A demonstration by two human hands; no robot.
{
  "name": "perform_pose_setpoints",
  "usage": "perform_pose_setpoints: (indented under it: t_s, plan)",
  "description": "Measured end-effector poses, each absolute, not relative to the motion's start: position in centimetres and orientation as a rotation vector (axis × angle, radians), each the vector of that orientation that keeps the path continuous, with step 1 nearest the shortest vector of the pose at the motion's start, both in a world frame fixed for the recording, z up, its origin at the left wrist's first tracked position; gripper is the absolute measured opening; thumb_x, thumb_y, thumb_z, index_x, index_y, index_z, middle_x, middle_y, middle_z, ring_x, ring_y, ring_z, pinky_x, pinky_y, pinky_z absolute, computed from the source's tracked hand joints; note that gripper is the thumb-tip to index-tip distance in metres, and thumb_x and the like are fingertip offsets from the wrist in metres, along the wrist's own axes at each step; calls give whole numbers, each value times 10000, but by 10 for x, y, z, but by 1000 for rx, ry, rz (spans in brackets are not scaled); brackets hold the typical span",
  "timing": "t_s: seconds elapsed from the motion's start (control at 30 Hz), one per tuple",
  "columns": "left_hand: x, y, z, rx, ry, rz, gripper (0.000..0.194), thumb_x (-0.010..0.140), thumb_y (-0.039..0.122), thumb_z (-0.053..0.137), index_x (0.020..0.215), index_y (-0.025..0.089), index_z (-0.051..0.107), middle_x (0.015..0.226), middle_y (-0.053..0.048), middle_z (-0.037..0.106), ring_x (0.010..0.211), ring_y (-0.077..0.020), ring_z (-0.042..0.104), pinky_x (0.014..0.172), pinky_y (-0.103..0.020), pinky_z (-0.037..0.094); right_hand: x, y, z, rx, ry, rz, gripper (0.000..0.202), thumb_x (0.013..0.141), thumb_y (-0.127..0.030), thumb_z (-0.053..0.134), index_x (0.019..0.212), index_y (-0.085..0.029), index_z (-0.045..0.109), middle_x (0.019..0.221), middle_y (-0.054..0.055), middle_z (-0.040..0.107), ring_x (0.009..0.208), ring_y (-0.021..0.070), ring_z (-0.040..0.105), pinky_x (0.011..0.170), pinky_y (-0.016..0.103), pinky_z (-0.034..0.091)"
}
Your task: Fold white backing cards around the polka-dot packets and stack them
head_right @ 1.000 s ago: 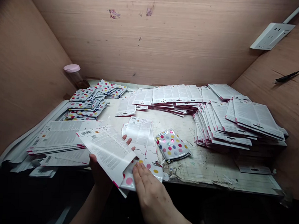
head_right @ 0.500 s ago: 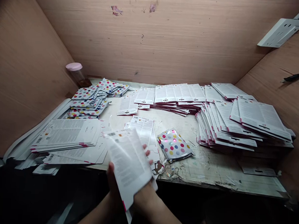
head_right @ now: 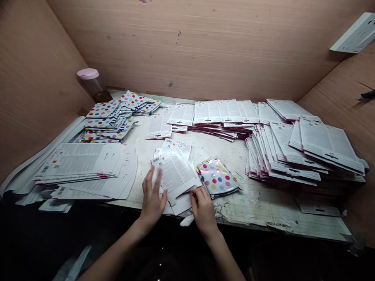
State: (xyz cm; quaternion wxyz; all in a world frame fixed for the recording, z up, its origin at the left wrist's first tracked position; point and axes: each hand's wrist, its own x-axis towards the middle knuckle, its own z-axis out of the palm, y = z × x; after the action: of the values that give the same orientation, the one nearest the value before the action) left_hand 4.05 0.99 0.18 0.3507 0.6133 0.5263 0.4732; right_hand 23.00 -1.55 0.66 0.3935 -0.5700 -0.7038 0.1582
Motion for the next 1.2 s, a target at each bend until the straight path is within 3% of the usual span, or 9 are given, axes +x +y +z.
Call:
perform_pose_setpoints:
  t_s: [0.07, 0.13, 0.3, 0.47, 0.63, 0.73, 0.9, 1.03, 1.2]
  plan:
    - [38, 1, -2, 2003, 1286, 1018, 497, 876, 132, 503, 1333, 327, 532, 1454, -46, 478, 1438, -316, 234, 1155, -607, 136, 233, -10, -4, -1471, -1745, 358, 193, 948, -208, 432, 1002, -205, 617, 844, 66, 565, 792, 214, 594, 711, 372, 556]
    - [35, -5, -5, 2196, 1177, 840, 448, 881, 231, 543, 1322, 309, 547, 1398, -70, 538, 1404, -343, 304, 1141, -626, 164, 238, -6, -7, -1473, -1724, 309, 208, 949, -216, 434, 1031, -210, 625, 871, 75, 544, 838, 228, 576, 757, 412, 544]
    - [41, -7, -10, 2253, 1351, 868, 619, 744, 481, 705, 1286, 220, 559, 1297, -163, 558, 1333, -410, 377, 1109, -653, 217, 244, 5, 3, -1395, -1777, 261, 250, 922, -164, 457, 1078, -217, 646, 1053, 117, 576, 998, 261, 561, 869, 480, 509]
    - [48, -3, -12, 2191, 1576, 885, 599, 825, 298, 619, 1391, 196, 452, 1504, -182, 341, 1426, -432, 183, 1085, -664, 260, 234, -12, 3, -1188, -1937, 216, 333, 865, -62, 441, 1116, -190, 617, 1039, 118, 598, 989, 243, 587, 845, 440, 540]
    - [45, -3, -11, 2095, 1465, 942, 525, 876, 134, 449, 1393, 221, 476, 1416, -138, 511, 1372, -375, 364, 1051, -584, 401, 214, -38, -19, -1265, -2180, 21, 493, 874, -63, 415, 1356, -143, 480, 1269, 153, 589, 1191, 299, 534, 921, 473, 513]
    - [44, -5, -10, 2040, 1436, 951, 543, 862, 103, 440, 1388, 231, 487, 1424, -112, 509, 1383, -364, 342, 1057, -595, 395, 204, -37, -26, -1374, -2230, -39, 450, 907, -157, 439, 1354, -137, 479, 1321, 156, 566, 1243, 317, 499, 978, 497, 472]
    - [40, -5, -13, 1998, 1390, 940, 540, 862, 94, 427, 1370, 258, 514, 1419, -99, 515, 1371, -366, 360, 1045, -597, 402, 194, -20, -9, -1532, -2353, 191, 395, 924, -336, 480, 1253, -131, 554, 1177, 177, 632, 1079, 318, 588, 934, 498, 486]
    - [34, -4, -13, 2078, 1450, 810, 468, 882, 144, 460, 1308, 301, 575, 1385, -96, 552, 1333, -387, 422, 1019, -630, 400, 198, -29, 13, -1466, -2380, 276, 341, 897, -253, 506, 1207, -130, 582, 1162, 171, 635, 1055, 315, 595, 904, 467, 506]
    - [23, -7, -8, 2230, 1311, 717, 515, 859, 341, 603, 1355, 226, 531, 1429, -156, 494, 1384, -406, 326, 1116, -668, 200, 214, -26, 17, -1408, -2024, 485, 240, 953, -169, 403, 968, -199, 640, 899, 81, 629, 851, 215, 613, 765, 349, 531]
